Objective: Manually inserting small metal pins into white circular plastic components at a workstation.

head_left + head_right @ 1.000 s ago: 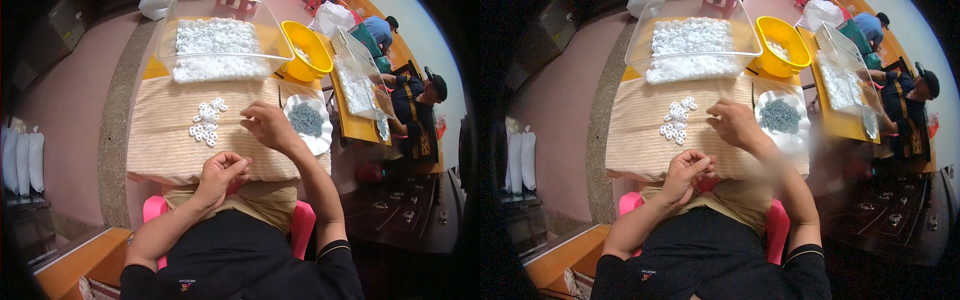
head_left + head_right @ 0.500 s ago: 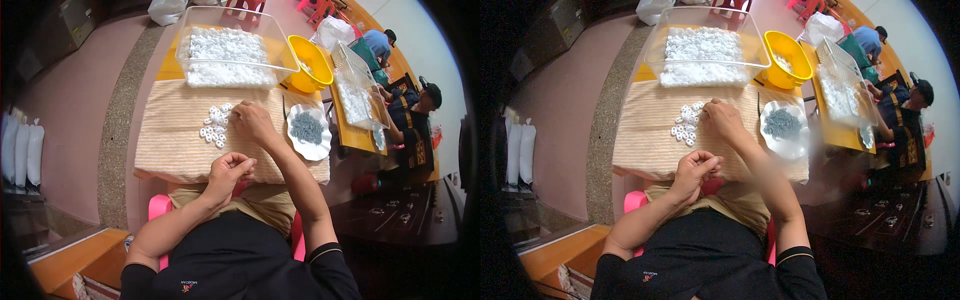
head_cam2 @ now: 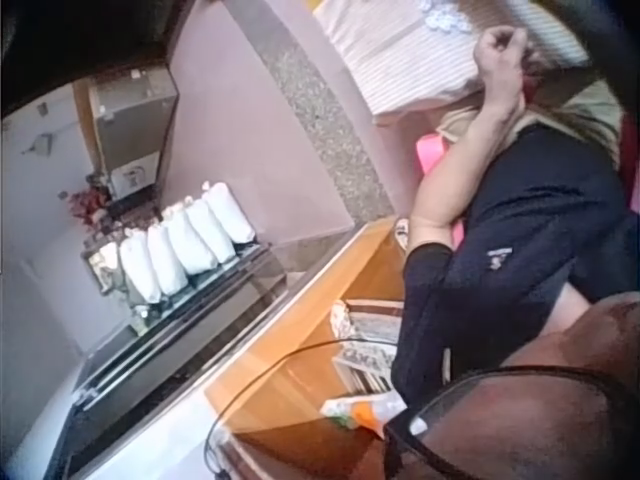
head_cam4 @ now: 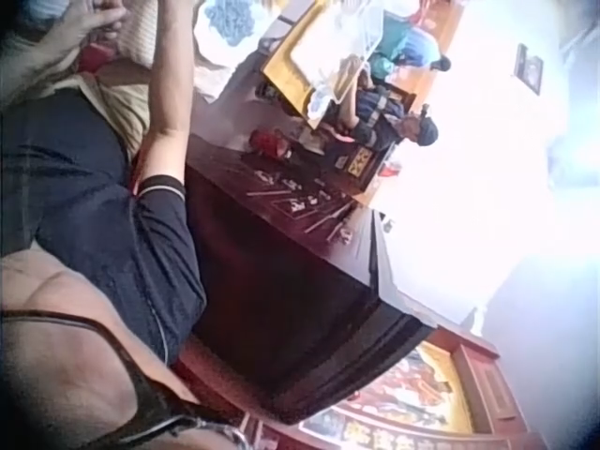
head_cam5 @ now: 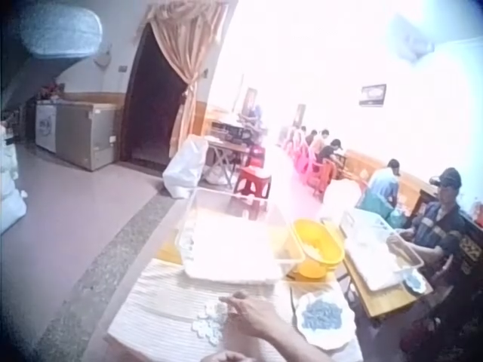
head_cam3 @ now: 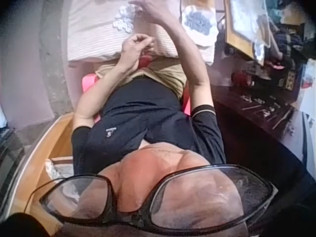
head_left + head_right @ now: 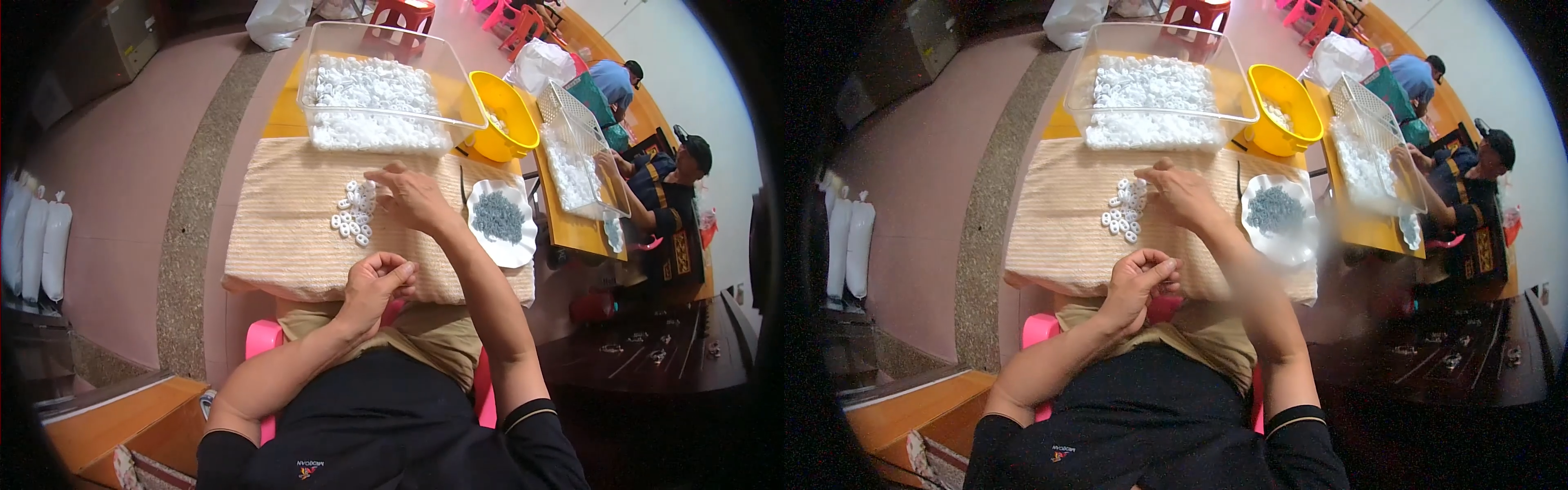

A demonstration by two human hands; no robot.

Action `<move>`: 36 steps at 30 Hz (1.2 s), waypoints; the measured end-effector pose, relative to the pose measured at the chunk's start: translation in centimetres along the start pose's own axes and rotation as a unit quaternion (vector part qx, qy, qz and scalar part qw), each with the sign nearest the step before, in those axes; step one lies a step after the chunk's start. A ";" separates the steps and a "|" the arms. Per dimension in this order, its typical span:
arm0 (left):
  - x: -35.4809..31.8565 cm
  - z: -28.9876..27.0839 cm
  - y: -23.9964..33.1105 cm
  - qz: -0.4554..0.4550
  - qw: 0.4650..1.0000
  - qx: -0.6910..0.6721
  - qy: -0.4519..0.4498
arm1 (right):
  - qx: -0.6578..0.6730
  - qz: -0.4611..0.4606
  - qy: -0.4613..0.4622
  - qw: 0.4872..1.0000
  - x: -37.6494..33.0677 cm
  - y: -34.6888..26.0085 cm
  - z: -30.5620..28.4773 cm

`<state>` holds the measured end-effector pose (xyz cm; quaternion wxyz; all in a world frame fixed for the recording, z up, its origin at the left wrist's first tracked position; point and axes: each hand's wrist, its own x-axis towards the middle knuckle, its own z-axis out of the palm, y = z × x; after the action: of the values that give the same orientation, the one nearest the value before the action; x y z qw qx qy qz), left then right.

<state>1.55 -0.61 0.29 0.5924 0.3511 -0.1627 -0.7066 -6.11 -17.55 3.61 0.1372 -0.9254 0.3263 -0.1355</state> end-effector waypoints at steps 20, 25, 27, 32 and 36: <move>0.3 -0.2 -0.1 0.020 1.000 -0.007 -0.004 | 0.010 0.032 -0.005 0.999 -1.3 0.8 -0.3; 0.4 -0.2 -0.2 0.025 1.000 -0.006 -0.006 | -0.007 0.047 0.004 0.999 -1.2 1.0 0.2; 0.4 -0.2 -0.2 0.016 1.000 -0.017 -0.007 | 0.007 0.073 0.011 0.997 -1.2 1.1 0.6; 0.3 -0.2 -0.1 0.018 1.000 -0.014 -0.005 | -0.013 0.038 0.019 0.999 -1.0 1.1 0.6; 0.3 -0.3 -0.1 0.016 1.000 -0.014 -0.009 | -0.019 -0.006 0.001 1.000 -1.3 1.3 0.6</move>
<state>1.67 -0.82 -0.12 0.6071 0.3341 -0.1638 -0.7021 -7.60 -17.61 2.46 0.1184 -0.9296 0.3233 -0.1312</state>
